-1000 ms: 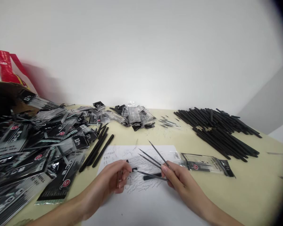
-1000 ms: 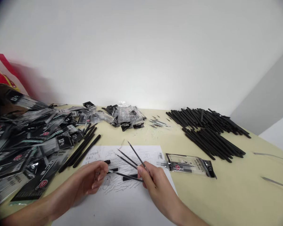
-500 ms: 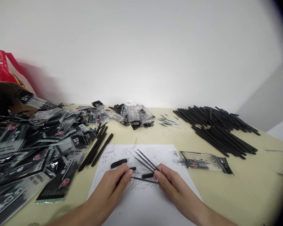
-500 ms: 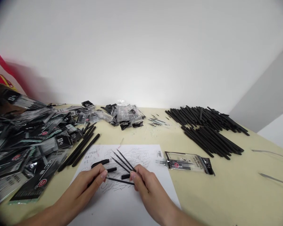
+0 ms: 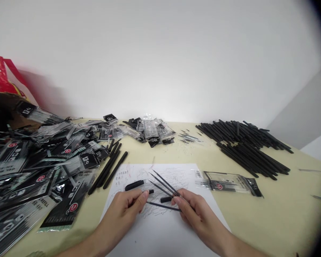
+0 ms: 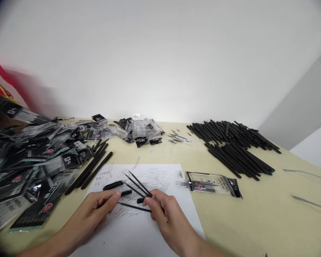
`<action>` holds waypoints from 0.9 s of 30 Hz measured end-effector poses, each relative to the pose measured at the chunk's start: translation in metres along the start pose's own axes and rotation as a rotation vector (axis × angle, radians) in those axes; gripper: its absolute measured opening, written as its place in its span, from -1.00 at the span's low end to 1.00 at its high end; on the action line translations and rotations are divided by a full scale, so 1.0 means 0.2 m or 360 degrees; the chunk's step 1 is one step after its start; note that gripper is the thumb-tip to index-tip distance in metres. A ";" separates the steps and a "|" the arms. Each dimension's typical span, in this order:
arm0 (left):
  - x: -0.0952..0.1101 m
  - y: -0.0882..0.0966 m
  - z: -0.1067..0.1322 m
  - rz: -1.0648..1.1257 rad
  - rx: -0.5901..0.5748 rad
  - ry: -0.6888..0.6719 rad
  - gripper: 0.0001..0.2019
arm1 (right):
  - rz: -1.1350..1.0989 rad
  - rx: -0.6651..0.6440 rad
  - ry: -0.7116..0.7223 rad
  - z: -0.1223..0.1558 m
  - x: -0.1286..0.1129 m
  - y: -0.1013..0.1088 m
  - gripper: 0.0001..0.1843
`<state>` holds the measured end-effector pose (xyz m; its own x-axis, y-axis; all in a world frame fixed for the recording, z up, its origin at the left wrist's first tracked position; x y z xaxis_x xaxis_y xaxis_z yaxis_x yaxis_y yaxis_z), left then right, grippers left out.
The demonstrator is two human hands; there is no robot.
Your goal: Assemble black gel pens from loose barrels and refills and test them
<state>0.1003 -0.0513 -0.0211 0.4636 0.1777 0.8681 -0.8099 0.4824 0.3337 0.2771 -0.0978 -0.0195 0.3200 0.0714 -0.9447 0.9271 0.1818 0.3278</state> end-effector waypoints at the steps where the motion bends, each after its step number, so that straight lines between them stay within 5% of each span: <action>1: -0.01 0.02 -0.01 0.0084 0.0038 0.0019 -0.53 | 0.0005 0.0028 0.0003 0.00 0.01 0.01 -0.62; 5: -0.04 0.13 -0.03 0.0552 0.0204 0.0130 -0.51 | 0.0030 0.0189 0.0048 -0.02 0.00 0.10 -0.59; 10: -0.01 0.12 -0.05 0.1033 -0.0170 0.0291 -0.57 | 0.0036 0.0339 0.0068 -0.10 -0.04 0.28 -0.50; 15: -0.03 0.04 -0.07 0.1440 -0.0548 0.0531 -0.78 | 0.0246 0.0380 0.0040 -0.15 -0.01 0.58 -0.50; 20: -0.01 -0.05 -0.04 0.1189 -0.0827 0.0692 -0.85 | 0.0724 0.0023 0.0010 -0.12 0.08 0.82 -0.47; 27: 0.21 -0.08 -0.20 0.0339 -0.0771 0.0297 -0.74 | 0.0966 0.0079 -0.0051 -0.11 0.22 1.03 -0.60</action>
Point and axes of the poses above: each hand's wrist, its own z-axis away from the middle knuckle, its own y-axis out of the back of the hand, x = y × z, the point moved 6 cm from there along -z, towards the middle knuckle, and after that the axes turned 8 degrees about y, right-handed, at the moved point
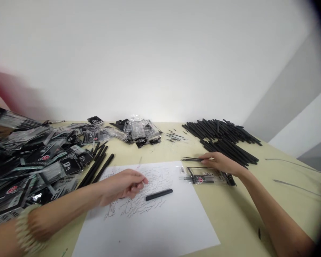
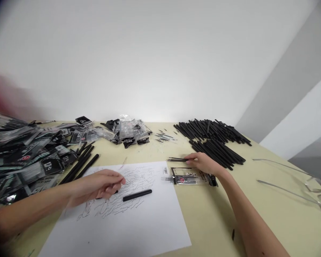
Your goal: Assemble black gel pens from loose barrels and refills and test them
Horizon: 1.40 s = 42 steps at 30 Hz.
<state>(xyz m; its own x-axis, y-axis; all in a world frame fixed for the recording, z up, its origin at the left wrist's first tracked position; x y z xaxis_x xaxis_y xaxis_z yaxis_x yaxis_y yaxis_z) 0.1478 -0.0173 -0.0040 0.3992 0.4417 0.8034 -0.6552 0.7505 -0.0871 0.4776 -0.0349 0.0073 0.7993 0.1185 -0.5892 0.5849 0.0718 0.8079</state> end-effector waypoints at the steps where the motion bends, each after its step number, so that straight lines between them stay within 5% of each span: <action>1: 0.04 0.01 -0.05 -0.0102 0.0020 -0.0034 -0.73 | 0.0044 0.0027 -0.0008 -0.01 0.02 0.01 -0.63; 11: 0.45 0.03 -0.67 -0.1028 0.0660 -0.0664 -0.73 | 0.0340 0.0109 0.0116 -0.01 0.01 0.03 -0.78; 19: 0.53 -0.01 -0.81 -0.1405 0.0817 -0.1129 -0.74 | 0.0435 0.0109 0.0176 0.00 -0.02 0.03 -0.79; 25: 0.59 0.03 -0.72 -0.1481 0.0965 -0.1254 -0.73 | 0.0434 0.0134 0.0186 0.01 -0.05 0.04 -0.78; 31: 0.60 0.06 -0.47 -0.1483 0.1112 -0.1316 -0.76 | 0.0367 0.0087 0.0191 0.03 -0.13 0.04 -0.72; 38: 0.34 -0.10 -0.09 -0.1558 0.0874 -0.1312 -0.80 | 0.0231 -0.0293 0.0078 0.07 -0.14 -0.06 -0.44; 42: 0.17 -0.21 0.03 -0.1586 0.0708 -0.1277 -0.82 | 0.0256 -0.0366 -0.0004 0.07 -0.11 -0.10 -0.49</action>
Point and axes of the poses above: each hand's wrist, its own z-axis away from the middle knuckle, its own y-axis out of the back of the hand, x = y × z, the point moved 6 cm from there along -z, towards the middle knuckle, and after that the axes turned 8 degrees about y, right-handed, at the moved point
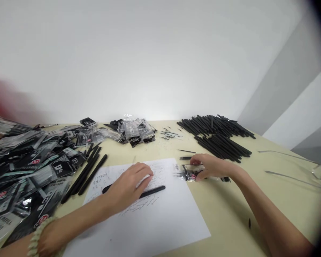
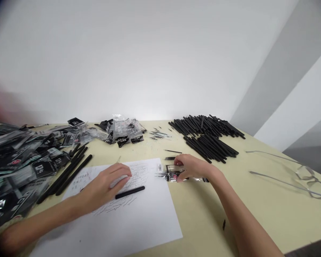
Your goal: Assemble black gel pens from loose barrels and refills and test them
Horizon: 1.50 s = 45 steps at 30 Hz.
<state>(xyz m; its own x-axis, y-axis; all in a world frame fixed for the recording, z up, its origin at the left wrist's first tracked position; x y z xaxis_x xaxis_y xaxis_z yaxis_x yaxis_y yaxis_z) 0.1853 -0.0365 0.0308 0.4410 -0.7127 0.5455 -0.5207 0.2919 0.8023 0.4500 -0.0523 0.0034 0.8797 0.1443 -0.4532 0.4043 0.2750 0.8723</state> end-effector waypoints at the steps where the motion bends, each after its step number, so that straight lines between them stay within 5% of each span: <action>1: 0.02 -0.02 0.02 0.0017 -0.0025 -0.0001 -0.82 | 0.0003 -0.0016 -0.0004 0.00 0.00 -0.01 -0.53; 6: 0.08 -0.11 -0.04 0.0160 -0.0118 0.0067 -0.80 | -0.0017 -0.0090 0.0080 -0.01 -0.05 -0.02 -0.73; 14: 0.06 -0.32 -0.27 0.0627 -0.0279 0.0304 -0.77 | -0.0155 -0.0075 0.0334 0.02 -0.18 0.02 -0.68; 21: 0.07 -0.35 -0.30 0.1369 -0.0659 0.0562 -0.55 | -0.0281 -0.0107 0.0395 0.03 -0.22 0.02 -0.62; 26: 0.05 -0.34 -0.33 0.1590 -0.0767 0.0657 -0.58 | -0.0304 -0.0107 0.0389 0.02 -0.22 0.00 -0.54; 33: 0.08 -0.33 -0.35 0.1488 -0.0788 0.0650 -0.71 | -0.0292 -0.0137 0.0366 0.01 -0.23 -0.02 -0.54; 37: 0.09 -0.34 -0.36 0.1237 -0.0646 0.0628 -0.85 | -0.0257 -0.0105 0.0340 0.00 -0.24 -0.03 -0.49; 45: 0.03 -0.37 -0.35 0.0980 -0.0437 0.0606 -0.82 | -0.0274 -0.0162 0.0335 0.00 -0.22 -0.04 -0.53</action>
Point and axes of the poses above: each hand's wrist, its own z-axis away from the middle knuckle, its own y-axis out of the back of the hand, x = y × z, the point moved 6 cm from there along -z, towards the middle knuckle, and after that the axes turned 8 degrees about y, right-handed, at the moved point
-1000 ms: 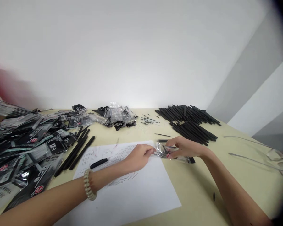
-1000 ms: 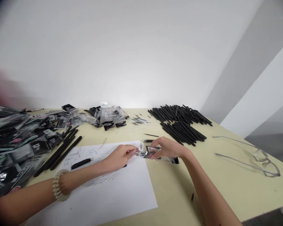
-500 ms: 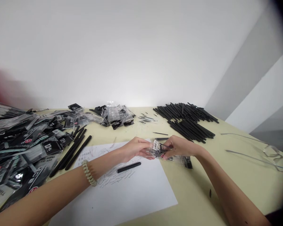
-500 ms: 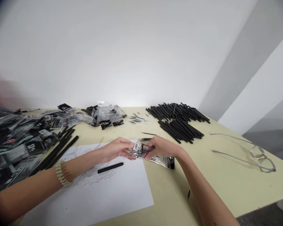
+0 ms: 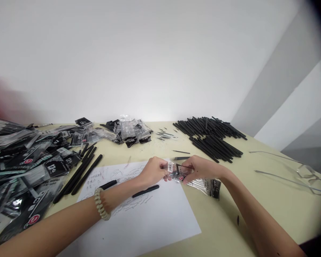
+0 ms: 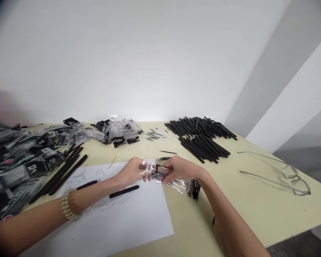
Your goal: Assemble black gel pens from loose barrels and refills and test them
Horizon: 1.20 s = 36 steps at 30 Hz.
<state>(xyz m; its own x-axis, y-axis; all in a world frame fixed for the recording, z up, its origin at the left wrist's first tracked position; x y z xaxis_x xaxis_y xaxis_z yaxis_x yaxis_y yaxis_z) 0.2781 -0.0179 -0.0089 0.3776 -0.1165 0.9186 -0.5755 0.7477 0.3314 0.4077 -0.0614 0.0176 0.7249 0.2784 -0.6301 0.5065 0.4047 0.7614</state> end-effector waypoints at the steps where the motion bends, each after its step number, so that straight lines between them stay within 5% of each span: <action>1: -0.01 0.01 0.00 0.0007 0.0025 -0.0005 -0.82 | -0.0001 -0.0008 0.0003 0.00 0.00 0.00 -0.55; 8: -0.03 0.10 0.06 0.0139 0.0178 -0.0001 -0.85 | -0.0060 -0.0067 0.0028 0.02 -0.01 0.01 -0.63; 22: 0.08 0.13 0.10 -0.0091 0.0455 -0.0255 -0.81 | -0.0313 -0.0124 -0.0024 0.02 -0.01 -0.02 -0.69; 36: 0.16 0.14 0.15 -0.0276 0.0544 -0.0349 -0.80 | -0.0382 -0.0235 -0.0004 0.04 -0.05 -0.02 -0.74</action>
<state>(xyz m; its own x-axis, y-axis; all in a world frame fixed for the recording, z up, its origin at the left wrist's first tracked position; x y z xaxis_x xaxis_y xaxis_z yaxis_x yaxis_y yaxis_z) 0.2536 -0.0204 0.0368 0.3480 -0.3845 0.8550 -0.7381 0.4500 0.5028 0.4022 -0.0721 0.0219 0.5935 0.1572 -0.7893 0.5903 0.5815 0.5597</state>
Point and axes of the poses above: each hand's wrist, its own z-axis away from the middle knuckle, its own y-axis out of the back of the hand, x = y × z, the point moved 6 cm from there along -z, towards the middle knuckle, and after that the axes turned 8 degrees about y, right-handed, at the moved point
